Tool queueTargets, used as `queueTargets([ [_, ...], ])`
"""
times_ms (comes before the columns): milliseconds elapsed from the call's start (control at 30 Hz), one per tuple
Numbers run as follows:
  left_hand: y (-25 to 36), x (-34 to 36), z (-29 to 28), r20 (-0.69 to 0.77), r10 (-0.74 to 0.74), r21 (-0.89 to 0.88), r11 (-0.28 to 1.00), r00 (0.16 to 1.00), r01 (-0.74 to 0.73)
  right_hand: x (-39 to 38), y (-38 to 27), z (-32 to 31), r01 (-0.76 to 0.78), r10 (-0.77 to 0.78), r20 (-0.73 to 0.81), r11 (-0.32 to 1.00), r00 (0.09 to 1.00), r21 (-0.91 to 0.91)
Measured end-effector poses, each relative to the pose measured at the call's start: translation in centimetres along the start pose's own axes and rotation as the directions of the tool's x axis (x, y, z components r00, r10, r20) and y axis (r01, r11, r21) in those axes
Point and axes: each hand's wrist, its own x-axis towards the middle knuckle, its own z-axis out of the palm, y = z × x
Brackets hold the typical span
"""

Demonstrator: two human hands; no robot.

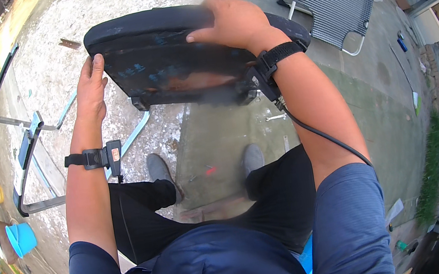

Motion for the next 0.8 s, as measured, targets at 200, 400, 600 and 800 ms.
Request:
queueTargets([
  [200, 2.2, 2.4, 0.2, 0.131, 0.168, -0.066, 0.985, 0.977, -0.16, -3.4, 4.5, -2.4, -0.134, 0.145, 0.169, 0.988, 0.975, -0.079],
  [400, 2.8, 3.3, 0.0, -0.076, 0.11, 0.097, 0.99, 0.991, -0.102, -6.1, 4.1, -2.8, -0.075, 0.077, 0.115, 0.997, 0.99, -0.022],
  [600, 0.2, 1.2, -5.1, -0.166, -0.043, -0.055, 0.998, 0.985, 0.034, -10.0, 2.0, -3.1, -0.111, 0.1, 0.088, 0.985, 0.991, 0.129],
  [800, -1.1, -0.8, -7.5, -0.193, -0.109, -0.104, 0.991, 0.975, 0.09, -13.0, 1.9, -2.9, -0.131, 0.113, 0.067, 0.9, 0.991, 0.416],
])
